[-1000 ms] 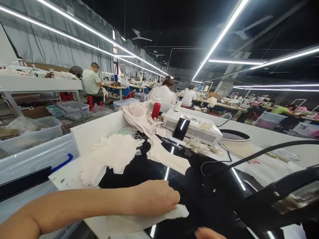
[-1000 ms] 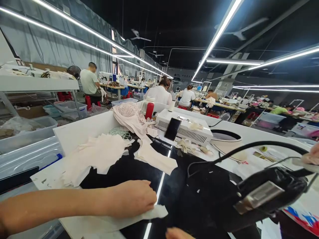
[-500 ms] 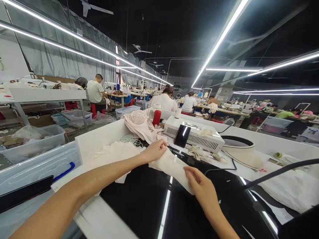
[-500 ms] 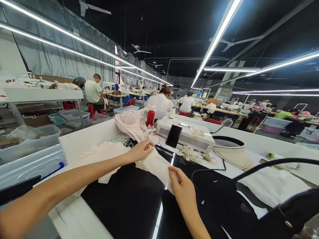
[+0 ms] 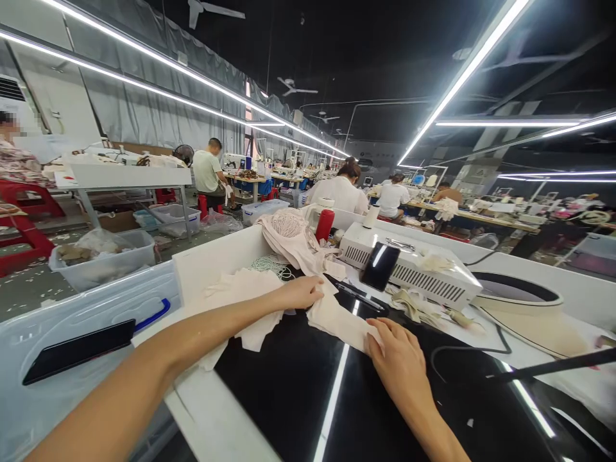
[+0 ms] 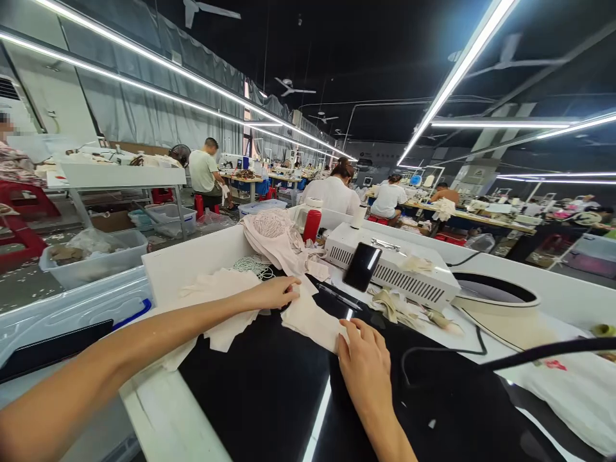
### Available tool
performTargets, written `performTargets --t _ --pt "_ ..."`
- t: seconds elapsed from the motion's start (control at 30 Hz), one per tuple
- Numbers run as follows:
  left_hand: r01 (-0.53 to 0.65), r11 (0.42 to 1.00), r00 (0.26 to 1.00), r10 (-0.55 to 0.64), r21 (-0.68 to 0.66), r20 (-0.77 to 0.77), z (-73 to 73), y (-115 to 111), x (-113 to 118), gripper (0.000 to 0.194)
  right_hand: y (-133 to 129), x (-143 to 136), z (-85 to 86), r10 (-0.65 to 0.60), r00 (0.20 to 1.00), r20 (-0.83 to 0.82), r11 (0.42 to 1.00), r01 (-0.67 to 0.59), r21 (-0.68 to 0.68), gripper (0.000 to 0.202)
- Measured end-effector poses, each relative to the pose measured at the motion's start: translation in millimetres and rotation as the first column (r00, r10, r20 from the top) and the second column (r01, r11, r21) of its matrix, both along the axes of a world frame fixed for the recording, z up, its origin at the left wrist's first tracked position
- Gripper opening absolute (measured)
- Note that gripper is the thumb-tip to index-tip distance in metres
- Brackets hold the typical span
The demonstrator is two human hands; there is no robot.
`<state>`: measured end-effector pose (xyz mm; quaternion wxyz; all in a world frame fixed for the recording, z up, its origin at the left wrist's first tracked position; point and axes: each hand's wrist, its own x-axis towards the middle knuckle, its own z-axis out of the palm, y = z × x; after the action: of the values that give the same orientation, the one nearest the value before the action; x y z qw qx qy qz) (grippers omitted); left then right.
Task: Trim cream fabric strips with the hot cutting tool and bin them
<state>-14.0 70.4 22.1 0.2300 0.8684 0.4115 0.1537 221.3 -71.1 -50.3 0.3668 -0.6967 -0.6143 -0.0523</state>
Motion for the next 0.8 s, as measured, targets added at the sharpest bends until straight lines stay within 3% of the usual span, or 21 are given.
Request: performTargets --t 0.2,0.3,0.37,0.57,0.8 --pt "-0.134 0.988 0.984 0.142 0.08 -0.105 34.7 17 -90 0.033 -17 -11 -3.2 0.147 0.988 0.036 0.987 -0.149 0.054 0.04" --pt "-0.226 0.97 0.953 0.24 0.095 -0.182 37.8 17 -126 0.033 -21 -17 -10.2 0.222 0.974 0.052 0.971 -0.226 0.08 0.036" --pt "-0.261 0.961 0.937 0.274 0.088 -0.216 33.7 13 -138 0.034 -21 -21 -15.1 0.264 0.963 0.062 0.959 -0.269 0.088 0.033" --pt "-0.293 0.954 0.931 0.301 0.069 -0.206 12.0 -1 -127 0.033 -26 -33 -21.9 0.336 0.942 0.027 0.94 -0.337 0.062 0.027" --pt "-0.359 0.932 0.919 0.362 0.051 -0.154 -1.1 3 -112 0.034 -39 -44 -21.8 0.385 0.922 0.043 0.918 -0.387 0.086 0.025"
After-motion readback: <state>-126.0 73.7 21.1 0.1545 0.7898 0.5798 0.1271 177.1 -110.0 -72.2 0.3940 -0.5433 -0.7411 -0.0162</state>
